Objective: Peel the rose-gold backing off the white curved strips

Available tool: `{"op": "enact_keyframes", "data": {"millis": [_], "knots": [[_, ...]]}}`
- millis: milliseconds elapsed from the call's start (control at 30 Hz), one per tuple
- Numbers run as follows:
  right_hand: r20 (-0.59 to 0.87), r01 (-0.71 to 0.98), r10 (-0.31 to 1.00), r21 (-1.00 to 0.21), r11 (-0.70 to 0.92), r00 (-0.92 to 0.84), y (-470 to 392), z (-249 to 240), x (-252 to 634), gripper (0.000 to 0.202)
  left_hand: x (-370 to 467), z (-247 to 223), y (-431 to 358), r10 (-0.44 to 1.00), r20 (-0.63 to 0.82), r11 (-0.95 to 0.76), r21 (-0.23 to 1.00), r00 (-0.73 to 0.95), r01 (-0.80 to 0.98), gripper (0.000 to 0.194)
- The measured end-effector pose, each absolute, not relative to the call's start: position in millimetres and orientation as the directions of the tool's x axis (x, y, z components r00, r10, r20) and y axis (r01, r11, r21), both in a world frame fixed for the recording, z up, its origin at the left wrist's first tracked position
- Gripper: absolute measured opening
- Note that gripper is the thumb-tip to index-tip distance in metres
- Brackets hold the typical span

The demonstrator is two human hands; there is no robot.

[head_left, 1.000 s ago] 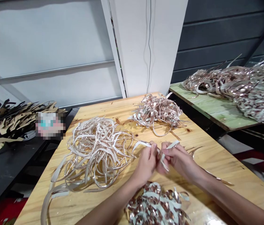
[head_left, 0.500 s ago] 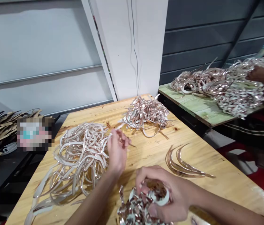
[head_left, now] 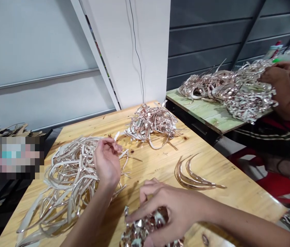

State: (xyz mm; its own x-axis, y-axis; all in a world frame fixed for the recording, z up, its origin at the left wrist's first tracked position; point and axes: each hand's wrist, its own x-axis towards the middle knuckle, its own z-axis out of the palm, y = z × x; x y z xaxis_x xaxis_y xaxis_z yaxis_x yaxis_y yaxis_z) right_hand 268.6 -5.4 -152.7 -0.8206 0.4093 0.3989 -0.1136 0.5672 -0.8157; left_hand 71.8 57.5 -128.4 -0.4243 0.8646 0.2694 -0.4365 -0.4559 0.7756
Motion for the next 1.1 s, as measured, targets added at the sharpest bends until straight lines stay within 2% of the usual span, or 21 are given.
{"op": "enact_keyframes", "data": {"millis": [100, 233, 333, 433, 467, 533, 600, 667, 767, 867, 1000, 1100], "knots": [[0.309, 0.018, 0.363, -0.739, 0.673, -0.879, 1, -153, 273, 0.055, 75, -135, 56, 0.861, 0.284, -0.451, 0.810, -0.422, -0.374, 0.023], [0.239, 0.206, 0.433, -0.621, 0.756, -0.869, 10, -147, 279, 0.073, 94, -138, 42, 0.921, 0.264, -0.352, 0.879, -0.287, -0.321, 0.029], [0.186, 0.335, 0.532, -0.598, 0.728, -0.826, 21, -138, 285, 0.052, 109, -146, 30, 0.950, 0.266, -0.301, 0.924, -0.165, -0.238, 0.032], [0.112, 0.614, 0.765, -0.528, 0.586, -0.634, 42, -130, 301, 0.038, 120, -164, 21, 0.961, 0.232, -0.257, 0.950, -0.153, -0.176, 0.033], [0.105, 0.746, 0.863, -0.458, 0.483, -0.495, 50, -128, 310, 0.032, 124, -171, 18, 0.968, 0.205, -0.228, 0.958, -0.146, -0.172, 0.034], [-0.011, 0.931, 0.977, -0.305, 0.200, -0.213, 65, -126, 332, 0.026, 129, -182, 15, 0.987, 0.135, -0.149, 0.975, -0.092, -0.166, 0.037], [-0.071, 0.964, 0.992, -0.252, 0.085, -0.106, 76, -127, 353, 0.028, 133, -189, 13, 0.997, 0.081, -0.080, 0.988, 0.006, -0.131, 0.040], [-0.140, 0.967, 0.985, -0.246, 0.063, -0.099, 81, -131, 368, 0.024, 135, -192, 11, 0.994, 0.059, -0.053, 0.996, 0.095, -0.073, 0.041], [-0.190, 0.947, 0.966, -0.299, 0.115, -0.178, 84, -141, 373, 0.022, 134, -192, 11, 0.984, 0.059, -0.063, 0.998, 0.166, 0.021, 0.041], [-0.173, 0.902, 0.940, -0.375, 0.212, -0.293, 84, -150, 362, 0.020, 133, -192, 11, 0.978, 0.078, -0.111, 0.979, 0.192, 0.169, 0.036], [-0.121, 0.843, 0.906, -0.432, 0.320, -0.405, 83, -157, 349, 0.014, 132, -192, 11, 0.955, 0.170, -0.258, 0.877, 0.241, 0.404, 0.021], [-0.086, 0.825, 0.893, -0.428, 0.368, -0.443, 83, -157, 346, 0.017, 133, -191, 10, 0.948, 0.195, -0.295, 0.830, 0.250, 0.473, 0.016]]}}
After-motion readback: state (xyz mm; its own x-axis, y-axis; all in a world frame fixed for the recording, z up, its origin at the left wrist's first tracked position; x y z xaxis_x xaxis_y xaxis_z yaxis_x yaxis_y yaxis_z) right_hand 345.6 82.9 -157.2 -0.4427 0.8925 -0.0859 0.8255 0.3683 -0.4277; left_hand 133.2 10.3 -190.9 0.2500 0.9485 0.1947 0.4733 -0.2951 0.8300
